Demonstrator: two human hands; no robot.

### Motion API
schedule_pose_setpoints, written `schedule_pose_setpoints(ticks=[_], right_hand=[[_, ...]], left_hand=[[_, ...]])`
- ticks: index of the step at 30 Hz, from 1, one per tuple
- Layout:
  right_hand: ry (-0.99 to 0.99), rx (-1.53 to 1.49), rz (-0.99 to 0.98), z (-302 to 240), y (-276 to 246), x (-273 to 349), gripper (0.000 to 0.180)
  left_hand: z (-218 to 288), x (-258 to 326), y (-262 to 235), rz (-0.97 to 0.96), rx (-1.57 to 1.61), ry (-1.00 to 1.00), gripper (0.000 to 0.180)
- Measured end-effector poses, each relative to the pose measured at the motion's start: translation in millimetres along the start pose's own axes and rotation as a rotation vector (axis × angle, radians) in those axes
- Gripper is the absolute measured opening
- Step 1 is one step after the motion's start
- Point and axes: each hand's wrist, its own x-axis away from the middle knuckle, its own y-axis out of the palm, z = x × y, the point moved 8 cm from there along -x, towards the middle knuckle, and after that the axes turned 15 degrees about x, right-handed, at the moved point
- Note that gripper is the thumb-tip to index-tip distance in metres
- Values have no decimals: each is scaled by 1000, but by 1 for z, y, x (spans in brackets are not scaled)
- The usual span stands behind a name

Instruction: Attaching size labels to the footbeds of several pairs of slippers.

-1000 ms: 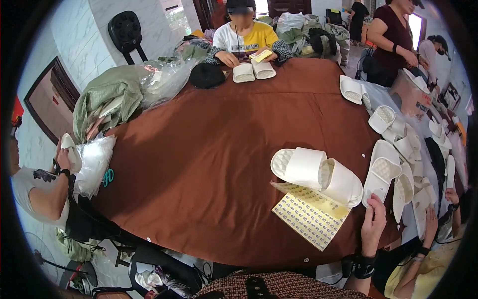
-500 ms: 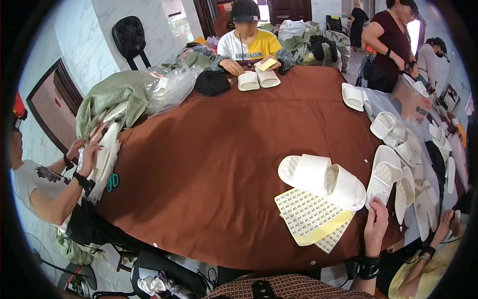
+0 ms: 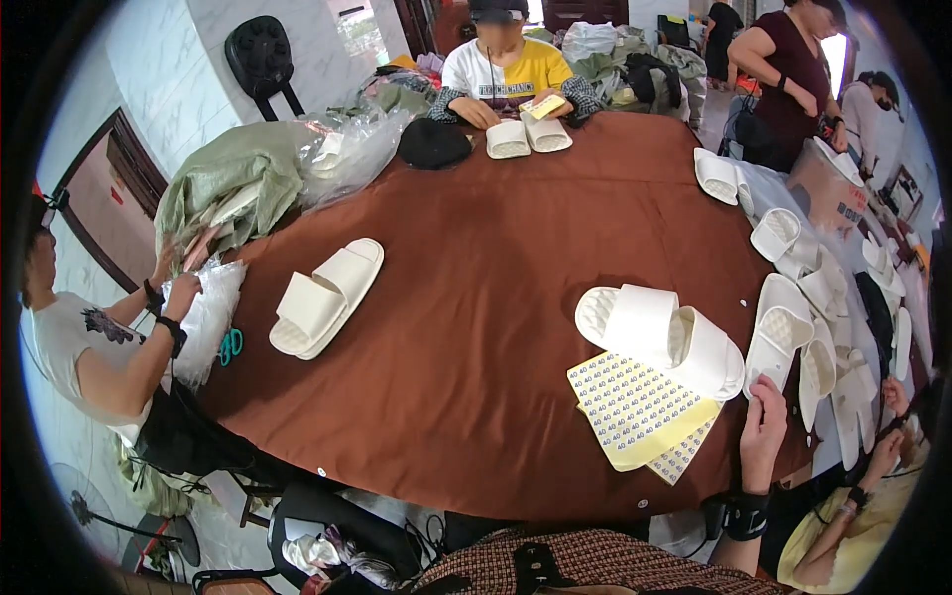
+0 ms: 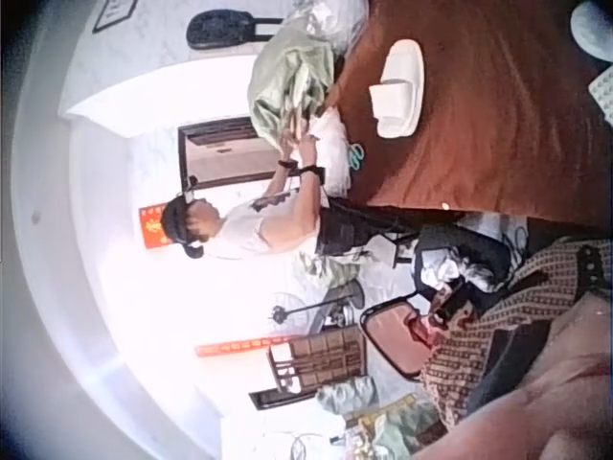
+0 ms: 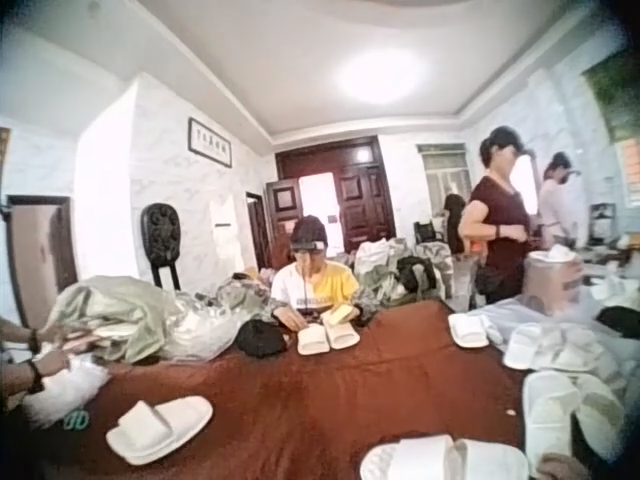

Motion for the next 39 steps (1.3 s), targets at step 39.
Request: schedule_pose_setpoints(ticks=[39], right_hand=[[45, -109, -18, 10, 3, 1, 17]], left_hand=[[-95, -50, -56, -40, 182, -76, 8]])
